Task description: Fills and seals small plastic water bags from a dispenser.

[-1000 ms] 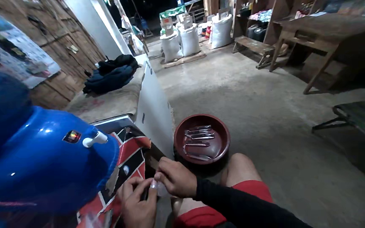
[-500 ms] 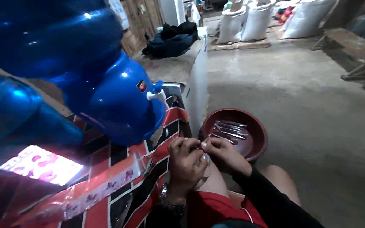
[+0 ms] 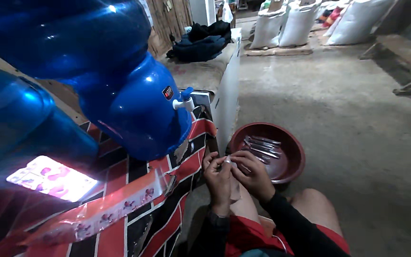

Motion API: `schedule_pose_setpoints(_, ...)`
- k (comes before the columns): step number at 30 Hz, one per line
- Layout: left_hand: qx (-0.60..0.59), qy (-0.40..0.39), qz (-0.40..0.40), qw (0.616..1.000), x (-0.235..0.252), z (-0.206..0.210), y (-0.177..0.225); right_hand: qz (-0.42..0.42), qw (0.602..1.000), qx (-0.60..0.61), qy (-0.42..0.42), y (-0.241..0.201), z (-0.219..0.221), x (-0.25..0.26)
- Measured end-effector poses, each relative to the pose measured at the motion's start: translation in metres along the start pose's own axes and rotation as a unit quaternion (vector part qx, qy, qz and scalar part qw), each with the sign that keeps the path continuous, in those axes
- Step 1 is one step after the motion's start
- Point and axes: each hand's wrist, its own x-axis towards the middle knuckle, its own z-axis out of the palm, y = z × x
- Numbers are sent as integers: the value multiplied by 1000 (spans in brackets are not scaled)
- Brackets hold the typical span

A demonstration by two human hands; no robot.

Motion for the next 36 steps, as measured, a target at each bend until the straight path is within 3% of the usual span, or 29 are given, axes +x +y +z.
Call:
schedule_pose_setpoints(5,29,-66,47,996,5,3,-8,6,999,-24,44,14,-2,-1)
schedule_pose_setpoints(10,38,-134,93,986,19,-4,-19,71,995,53,53,12,-6,-1)
schedule_pose_setpoints(15,82,-141,141,976,27,-2,-28,136,985,81,62,14,-6,-1)
schedule_pose_setpoints(20,65,-167,137,974,31,5,-30,154,982,75,76,20,-9,-1)
schedule_pose_setpoints(27,-18,-226,74,971,23,16,-37,185,972,122,73,39,-20,-1)
schedule_pose_setpoints(31,-47,-194,-16,980,16,24,-33,163,974,144,55,42,-25,-5)
schedule_pose_setpoints(36,-63,-173,-57,981,17,26,-30,136,983,110,61,36,-25,-5)
